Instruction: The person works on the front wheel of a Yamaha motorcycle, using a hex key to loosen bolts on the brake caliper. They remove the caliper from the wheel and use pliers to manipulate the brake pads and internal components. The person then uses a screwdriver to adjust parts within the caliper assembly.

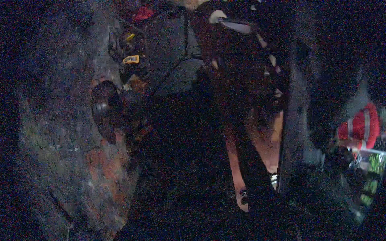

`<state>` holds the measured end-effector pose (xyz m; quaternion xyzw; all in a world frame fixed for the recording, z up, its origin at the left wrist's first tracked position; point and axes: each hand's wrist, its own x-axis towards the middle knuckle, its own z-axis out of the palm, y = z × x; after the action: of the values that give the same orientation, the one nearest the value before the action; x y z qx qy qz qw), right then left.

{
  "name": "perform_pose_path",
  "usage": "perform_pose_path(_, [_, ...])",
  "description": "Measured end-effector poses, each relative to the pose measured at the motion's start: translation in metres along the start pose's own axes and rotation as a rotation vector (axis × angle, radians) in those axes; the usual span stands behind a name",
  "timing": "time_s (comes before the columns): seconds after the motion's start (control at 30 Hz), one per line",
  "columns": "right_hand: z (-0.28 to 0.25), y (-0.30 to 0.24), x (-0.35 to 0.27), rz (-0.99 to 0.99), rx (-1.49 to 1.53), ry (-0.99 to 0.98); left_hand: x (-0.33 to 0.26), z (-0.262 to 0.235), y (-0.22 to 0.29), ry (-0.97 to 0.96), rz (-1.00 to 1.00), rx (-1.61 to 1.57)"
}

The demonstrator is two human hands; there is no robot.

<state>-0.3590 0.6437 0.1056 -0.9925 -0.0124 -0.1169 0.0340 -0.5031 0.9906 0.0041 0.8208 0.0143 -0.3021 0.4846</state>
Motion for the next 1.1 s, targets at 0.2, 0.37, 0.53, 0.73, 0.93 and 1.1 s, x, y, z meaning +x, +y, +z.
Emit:
perform_pose_path(0.2, [-0.04,-0.031,-0.108,0.184,0.161,-0.076,0.009,0.025,0.024,-0.046,0.201,0.135])
perform_pose_path(0.37, [-0.081,-0.047,-0.207,0.355,0.314,-0.181,0.019,0.08,0.052,-0.03,0.437,0.31])
perform_pose_path(0.53, [-0.144,-0.039,-0.304,0.56,0.371,-0.23,-0.002,0.168,0.093,-0.154,0.716,0.457])
perform_pose_path(0.73, [-0.246,-0.039,-0.403,0.665,0.324,-0.027,-0.099,0.228,0.162,-0.596,0.885,0.197])
perform_pose_path(0.93, [-0.124,-0.036,-0.592,1.069,0.34,0.265,-0.169,0.289,0.163,-0.719,1.062,0.037])
perform_pose_path(1.1, [-0.123,-0.054,-0.658,1.082,0.328,0.258,-0.198,0.323,0.13,-0.722,0.912,-0.208])
